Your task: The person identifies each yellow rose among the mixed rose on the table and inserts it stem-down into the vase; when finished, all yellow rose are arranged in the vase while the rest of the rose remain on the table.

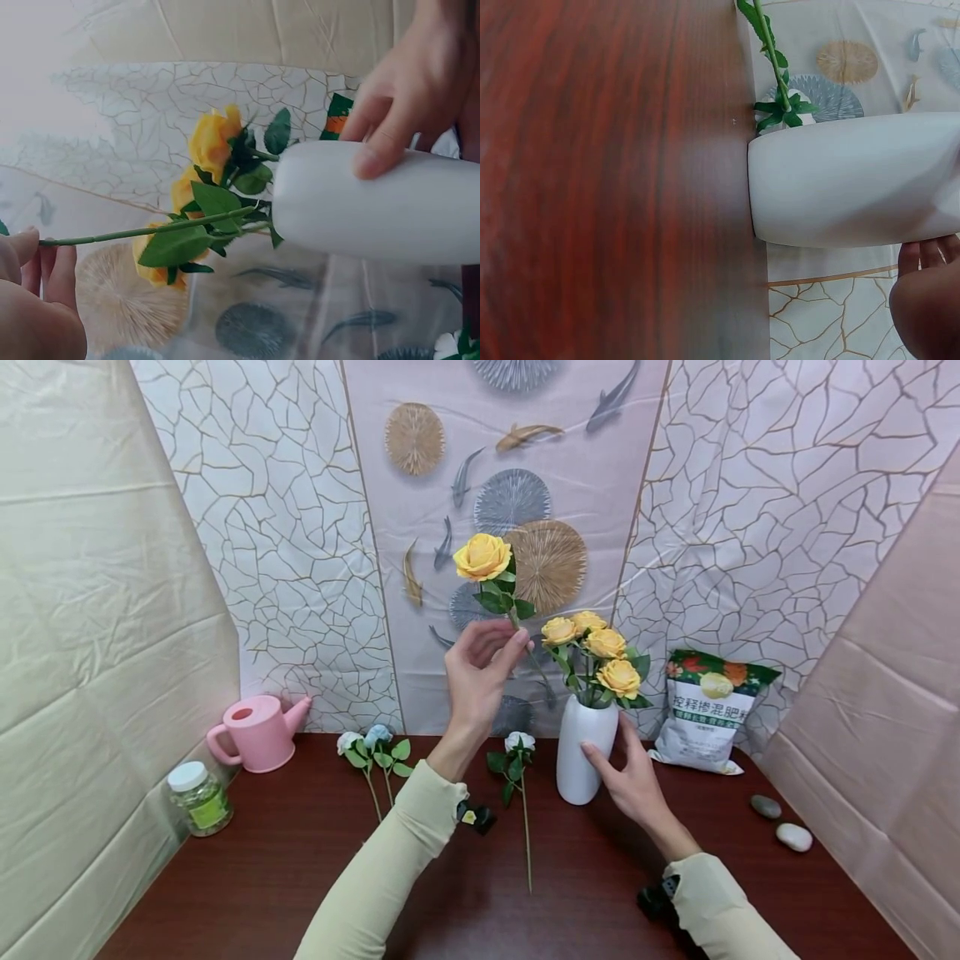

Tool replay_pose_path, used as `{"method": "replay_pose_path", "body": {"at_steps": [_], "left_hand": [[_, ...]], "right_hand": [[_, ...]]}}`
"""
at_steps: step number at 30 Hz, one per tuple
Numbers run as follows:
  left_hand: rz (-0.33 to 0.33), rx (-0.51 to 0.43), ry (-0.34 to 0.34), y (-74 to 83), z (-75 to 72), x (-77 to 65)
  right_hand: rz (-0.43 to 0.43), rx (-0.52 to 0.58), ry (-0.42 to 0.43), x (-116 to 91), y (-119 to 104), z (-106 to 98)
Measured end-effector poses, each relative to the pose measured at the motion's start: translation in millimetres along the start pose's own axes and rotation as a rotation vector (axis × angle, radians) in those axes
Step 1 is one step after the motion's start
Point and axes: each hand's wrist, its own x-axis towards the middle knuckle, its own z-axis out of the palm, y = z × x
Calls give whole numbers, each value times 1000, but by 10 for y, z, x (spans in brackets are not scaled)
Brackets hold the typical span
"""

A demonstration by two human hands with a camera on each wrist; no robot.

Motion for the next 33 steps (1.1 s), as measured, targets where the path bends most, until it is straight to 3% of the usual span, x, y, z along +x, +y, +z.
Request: {"method": "replay_pose_path", "body": {"at_steps": [5,9,18,27,33], "left_hand": [[39,-62,11,48,120,44],[84,-58,10,49,216,66],[155,104,-31,24,380,-87],[84,172,-55,-81,445,-291],[-3,201,-46,-190,435,-413]], "right_hand": [[-1,5,0,-3,3,-4],[5,3,1,-4,3,-12],[19,-2,-2,-16,2,-13],[2,9,5,-6,-7,0],[-17,9,7,7,9,0]]}}
